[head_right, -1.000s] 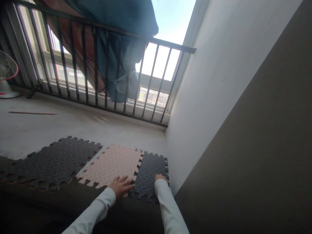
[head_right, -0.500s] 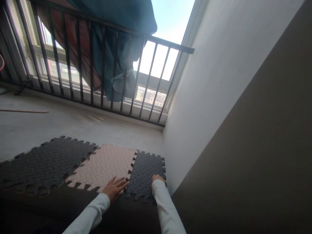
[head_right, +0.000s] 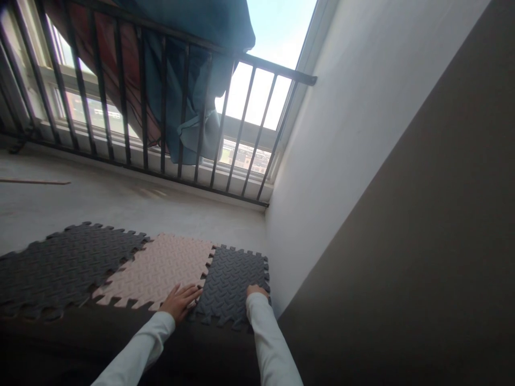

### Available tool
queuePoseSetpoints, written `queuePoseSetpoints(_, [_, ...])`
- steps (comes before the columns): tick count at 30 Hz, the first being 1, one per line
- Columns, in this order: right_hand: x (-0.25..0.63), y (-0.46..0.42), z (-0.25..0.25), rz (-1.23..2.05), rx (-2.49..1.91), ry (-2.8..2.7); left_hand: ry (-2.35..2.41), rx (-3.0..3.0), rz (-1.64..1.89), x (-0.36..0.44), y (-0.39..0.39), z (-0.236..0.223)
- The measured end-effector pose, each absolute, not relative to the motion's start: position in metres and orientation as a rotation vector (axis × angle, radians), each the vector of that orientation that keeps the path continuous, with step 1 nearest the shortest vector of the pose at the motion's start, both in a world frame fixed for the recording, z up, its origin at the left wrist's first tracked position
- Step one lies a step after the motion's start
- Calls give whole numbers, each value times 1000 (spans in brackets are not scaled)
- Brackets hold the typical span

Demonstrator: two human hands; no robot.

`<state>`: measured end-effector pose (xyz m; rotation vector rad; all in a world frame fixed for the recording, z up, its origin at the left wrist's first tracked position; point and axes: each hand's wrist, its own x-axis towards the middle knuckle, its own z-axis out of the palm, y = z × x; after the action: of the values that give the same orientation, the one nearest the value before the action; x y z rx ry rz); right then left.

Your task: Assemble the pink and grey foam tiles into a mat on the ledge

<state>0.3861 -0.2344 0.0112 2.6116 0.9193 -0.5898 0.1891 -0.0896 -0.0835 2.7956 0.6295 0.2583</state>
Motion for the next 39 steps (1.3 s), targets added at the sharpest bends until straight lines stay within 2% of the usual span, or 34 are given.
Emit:
queuePoseSetpoints(13, [387, -236, 9, -577, 2631, 936, 579, 2769, 169, 170, -68, -88])
queuePoseSetpoints(23, [385, -237, 12, -593, 2638, 923, 704, 2804, 316, 167, -78, -92])
queuePoseSetpoints(39, [380, -238, 20, -585, 2644, 940, 657, 2742, 60, 159, -77, -70])
